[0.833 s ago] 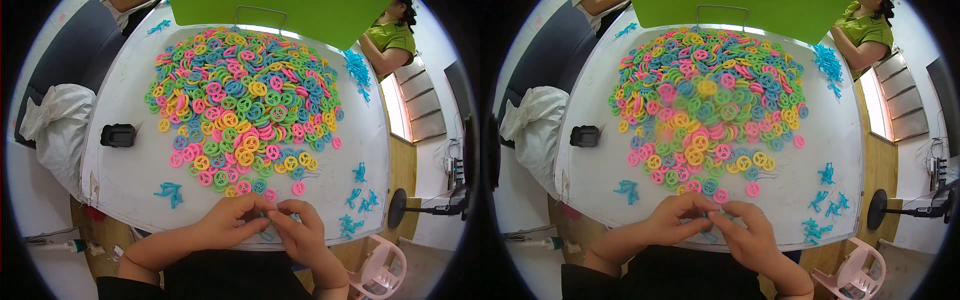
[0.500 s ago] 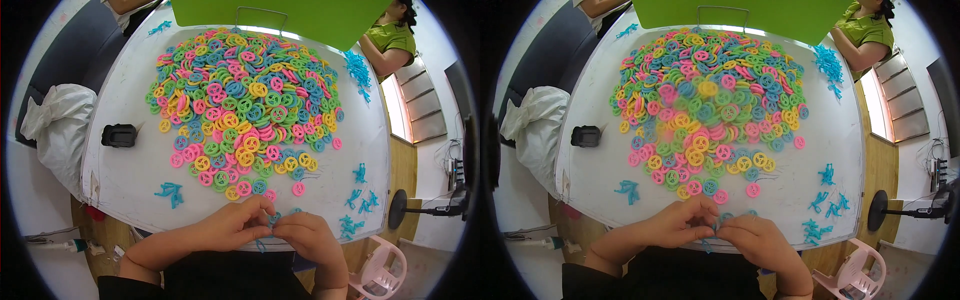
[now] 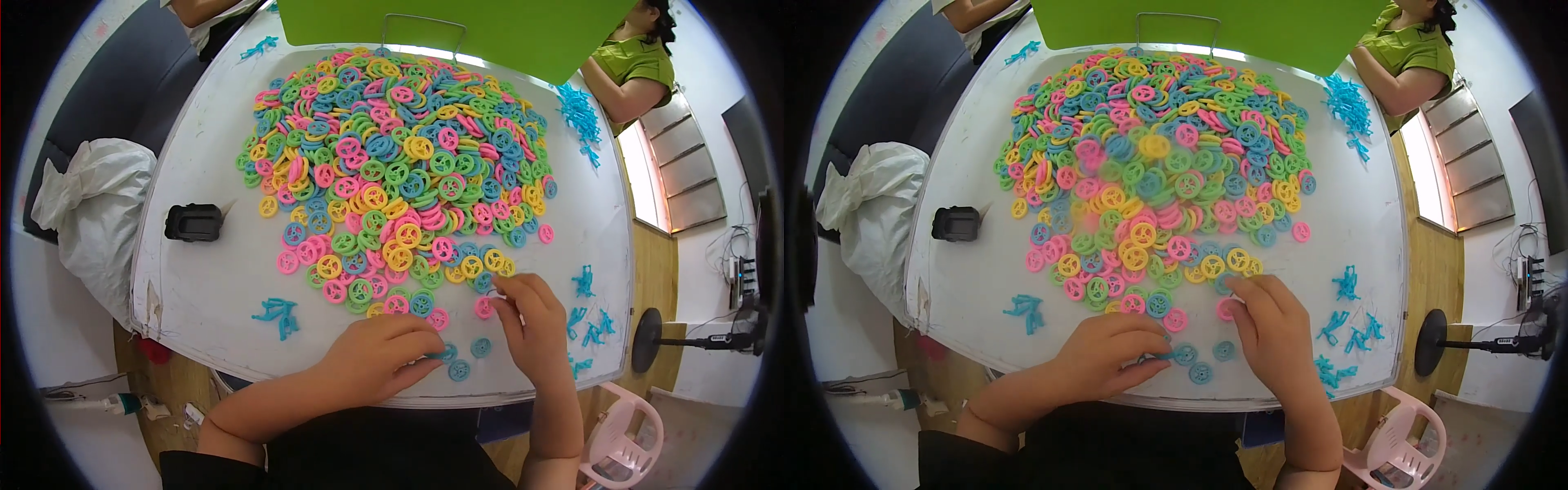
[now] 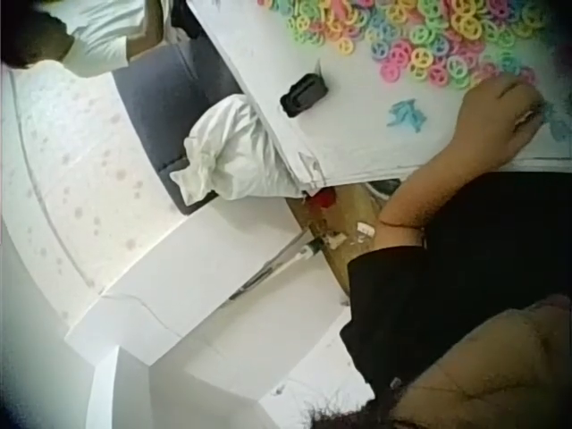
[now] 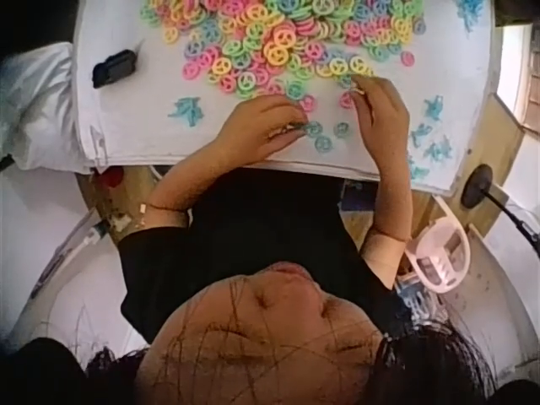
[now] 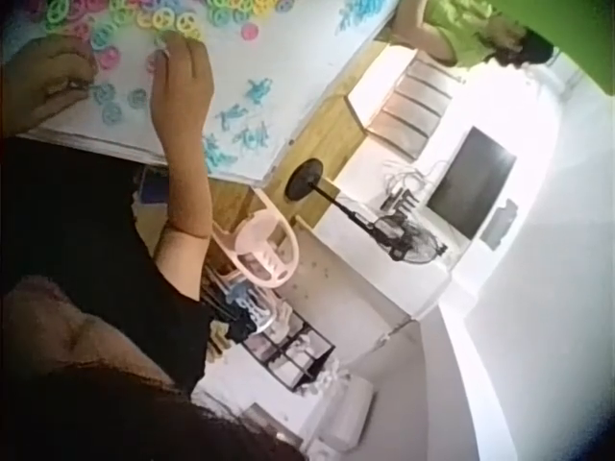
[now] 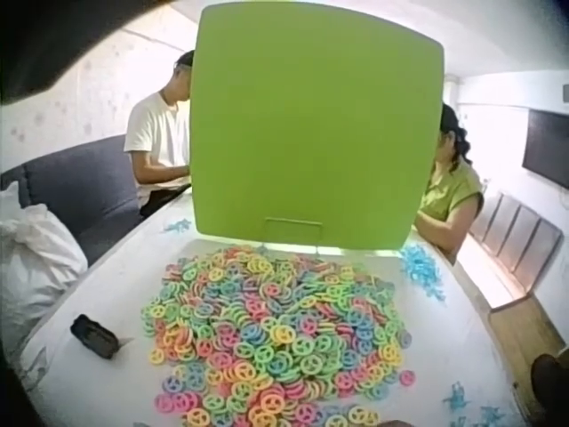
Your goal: Connecting and sorting colorful plastic toy links on a workbench.
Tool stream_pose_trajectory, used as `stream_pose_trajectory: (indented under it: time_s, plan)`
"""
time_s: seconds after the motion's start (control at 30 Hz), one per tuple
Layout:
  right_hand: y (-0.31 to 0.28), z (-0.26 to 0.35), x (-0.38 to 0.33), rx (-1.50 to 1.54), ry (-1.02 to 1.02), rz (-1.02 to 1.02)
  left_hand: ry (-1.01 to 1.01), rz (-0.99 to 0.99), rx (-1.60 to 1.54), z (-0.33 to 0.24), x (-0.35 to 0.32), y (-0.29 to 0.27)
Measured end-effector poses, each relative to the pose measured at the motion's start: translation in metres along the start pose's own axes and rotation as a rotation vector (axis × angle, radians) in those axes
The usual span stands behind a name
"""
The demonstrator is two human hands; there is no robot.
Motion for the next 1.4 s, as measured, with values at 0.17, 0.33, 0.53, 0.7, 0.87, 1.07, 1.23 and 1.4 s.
stream_pose_trajectory:
  time_s: [0.17, 0.33, 0.53, 0.7, 0.87, 1.07, 1.23, 1.4]
  plan:
    - [0.02, -0.002, 0.004, -0.234, -0.084, 0.046, 0.035, -0.058, 0.027, 0.001, 0.0, 0.0]
    - [0.018, -0.006, 0.004, -0.187, -0.041, 0.031, 0.035, -0.052, 0.019, 0.0, 0.001, 0.001]
    - [-0.019, -0.034, -0.004, 0.053, 0.248, -0.045, 0.017, -0.078, 0.031, 0.001, -0.001, -0.002]
    - [-0.062, -0.069, -0.023, -0.176, 0.365, -0.026, -0.012, -0.141, 0.052, 0.002, 0.0, -0.004]
    - [-0.049, -0.06, -0.032, -0.377, 0.158, -0.041, -0.078, -0.253, 0.071, 0.005, 0.001, -0.012]
    - [-0.015, -0.004, -0.02, -0.139, 0.077, 0.146, -0.12, -0.305, 0.028, 0.011, 0.0, -0.013]
    - [0.001, -0.008, -0.022, -0.108, 0.113, 0.191, -0.144, -0.344, 0.041, 0.008, 0.0, -0.017]
    - [0.003, -0.01, -0.021, -0.067, 0.115, 0.198, -0.171, -0.398, 0.001, 0.012, -0.001, -0.02]
Point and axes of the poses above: each hand's wrist, its own x-axis towards the middle knuckle, its own y-axis out of the palm, z = x × y, the point moved 3 cm from there along x, towards the middle knuckle, and after that the axes turned 11 degrees about -z, right-handed, at the moved point
